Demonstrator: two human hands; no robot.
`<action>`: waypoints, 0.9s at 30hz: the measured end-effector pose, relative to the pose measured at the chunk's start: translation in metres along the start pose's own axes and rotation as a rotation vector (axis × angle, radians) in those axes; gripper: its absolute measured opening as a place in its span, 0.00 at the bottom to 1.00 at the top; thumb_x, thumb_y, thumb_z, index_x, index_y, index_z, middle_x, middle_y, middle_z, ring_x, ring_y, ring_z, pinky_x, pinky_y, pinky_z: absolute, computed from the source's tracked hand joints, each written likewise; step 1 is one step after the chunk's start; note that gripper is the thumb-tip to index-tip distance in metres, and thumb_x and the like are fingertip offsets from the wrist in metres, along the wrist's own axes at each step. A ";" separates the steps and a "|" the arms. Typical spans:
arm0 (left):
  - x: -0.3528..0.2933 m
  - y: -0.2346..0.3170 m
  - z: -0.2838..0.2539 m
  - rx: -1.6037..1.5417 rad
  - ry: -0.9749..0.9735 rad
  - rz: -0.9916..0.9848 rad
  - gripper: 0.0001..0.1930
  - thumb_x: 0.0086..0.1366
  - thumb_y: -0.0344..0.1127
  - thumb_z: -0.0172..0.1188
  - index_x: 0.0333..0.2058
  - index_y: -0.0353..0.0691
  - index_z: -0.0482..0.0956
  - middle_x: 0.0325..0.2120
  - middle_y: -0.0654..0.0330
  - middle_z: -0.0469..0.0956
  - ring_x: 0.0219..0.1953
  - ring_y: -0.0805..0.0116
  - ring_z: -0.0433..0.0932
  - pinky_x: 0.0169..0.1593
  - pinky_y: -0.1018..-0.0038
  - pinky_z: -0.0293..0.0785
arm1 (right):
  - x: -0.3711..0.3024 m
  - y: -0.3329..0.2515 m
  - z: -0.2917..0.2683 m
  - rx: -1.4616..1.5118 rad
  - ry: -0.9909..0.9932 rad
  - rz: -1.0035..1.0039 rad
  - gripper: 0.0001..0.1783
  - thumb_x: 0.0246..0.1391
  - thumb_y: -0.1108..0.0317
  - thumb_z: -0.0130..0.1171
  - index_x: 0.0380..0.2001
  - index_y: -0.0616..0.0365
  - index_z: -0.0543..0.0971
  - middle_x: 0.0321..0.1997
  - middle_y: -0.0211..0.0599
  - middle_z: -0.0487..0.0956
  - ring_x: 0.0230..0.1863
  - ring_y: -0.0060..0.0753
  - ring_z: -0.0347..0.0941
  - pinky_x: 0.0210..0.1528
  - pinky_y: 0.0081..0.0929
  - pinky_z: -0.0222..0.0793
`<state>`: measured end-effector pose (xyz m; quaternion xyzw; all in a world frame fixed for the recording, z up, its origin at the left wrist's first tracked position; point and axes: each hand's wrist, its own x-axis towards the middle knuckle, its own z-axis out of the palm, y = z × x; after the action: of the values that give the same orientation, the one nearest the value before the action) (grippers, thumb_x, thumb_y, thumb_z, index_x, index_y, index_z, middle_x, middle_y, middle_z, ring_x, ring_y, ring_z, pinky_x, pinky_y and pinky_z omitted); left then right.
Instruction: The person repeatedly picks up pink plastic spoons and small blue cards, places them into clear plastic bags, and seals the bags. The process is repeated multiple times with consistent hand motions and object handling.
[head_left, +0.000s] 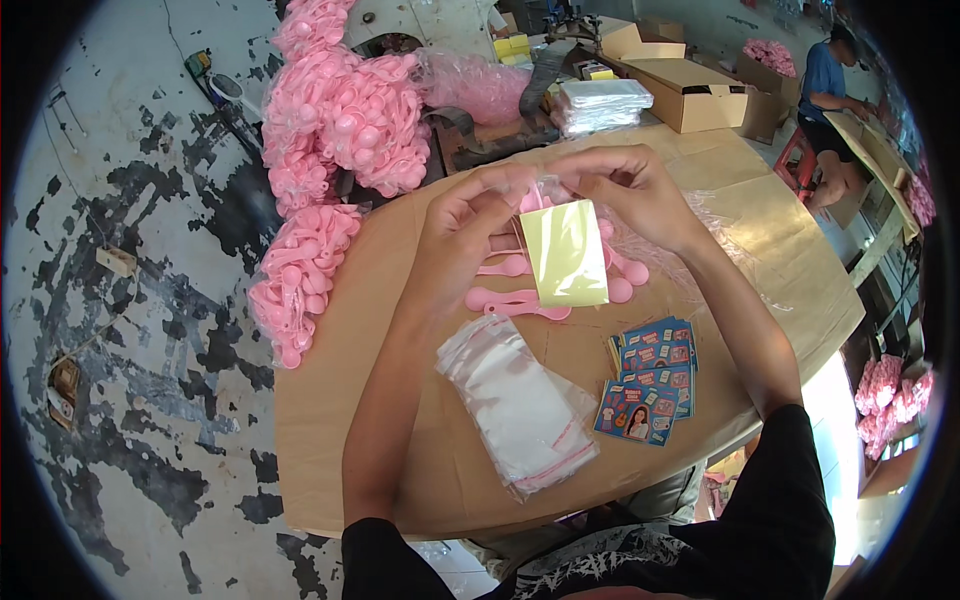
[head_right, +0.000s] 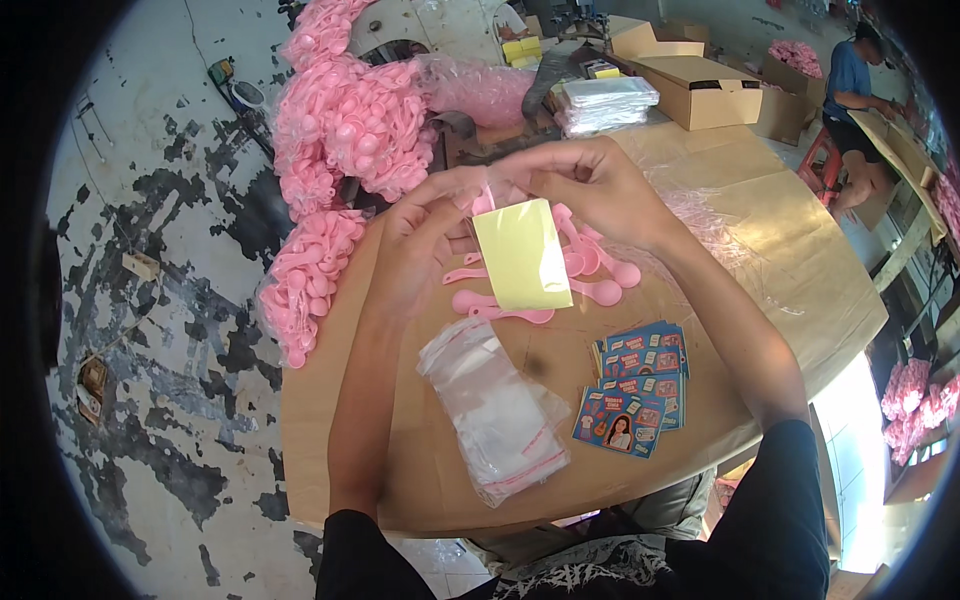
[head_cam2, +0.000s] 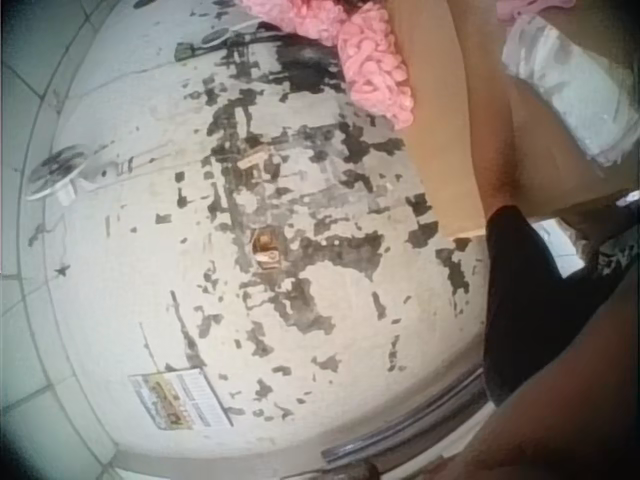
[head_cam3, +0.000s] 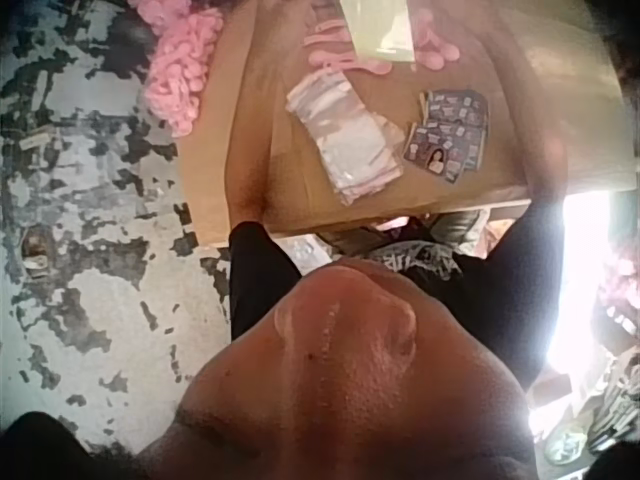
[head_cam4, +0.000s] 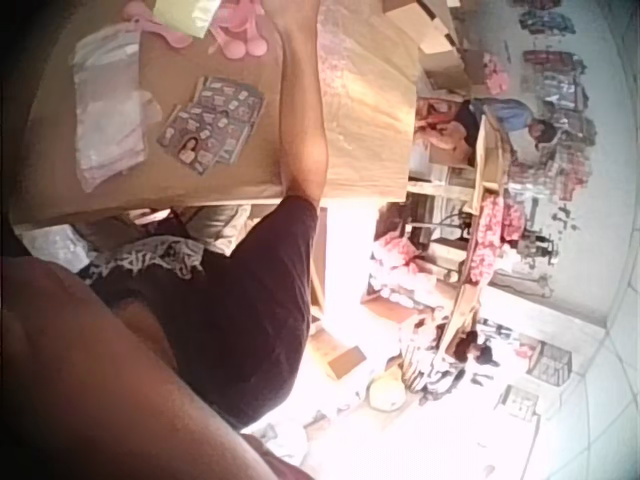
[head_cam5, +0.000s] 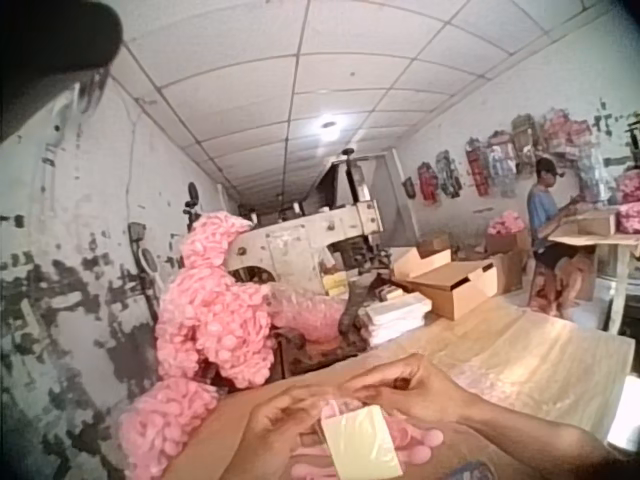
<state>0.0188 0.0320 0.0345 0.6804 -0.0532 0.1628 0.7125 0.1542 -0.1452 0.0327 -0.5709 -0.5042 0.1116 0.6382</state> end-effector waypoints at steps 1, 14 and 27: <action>0.000 0.000 -0.001 0.000 0.000 0.002 0.13 0.70 0.31 0.51 0.51 0.33 0.73 0.42 0.57 0.79 0.40 0.66 0.82 0.43 0.70 0.83 | 0.000 0.007 -0.005 -0.020 -0.048 -0.069 0.12 0.59 0.73 0.56 0.44 0.61 0.83 0.40 0.34 0.84 0.41 0.21 0.78 0.46 0.21 0.74; -0.003 0.008 -0.015 0.180 -0.201 0.091 0.08 0.68 0.28 0.49 0.40 0.34 0.77 0.37 0.61 0.79 0.38 0.73 0.80 0.37 0.76 0.82 | 0.001 0.012 -0.019 -0.046 -0.286 -0.316 0.10 0.47 0.81 0.54 0.30 0.63 0.83 0.34 0.38 0.79 0.39 0.29 0.75 0.43 0.25 0.70; -0.002 -0.004 0.001 0.134 -0.150 0.105 0.10 0.57 0.21 0.65 0.30 0.38 0.71 0.34 0.64 0.79 0.36 0.75 0.81 0.33 0.80 0.80 | 0.000 -0.003 -0.027 -0.399 -0.247 -0.378 0.07 0.46 0.81 0.52 0.25 0.64 0.80 0.36 0.39 0.79 0.37 0.29 0.75 0.43 0.26 0.70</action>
<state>0.0181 0.0308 0.0304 0.7332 -0.1308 0.1518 0.6499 0.1740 -0.1626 0.0395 -0.5632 -0.6874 -0.0417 0.4566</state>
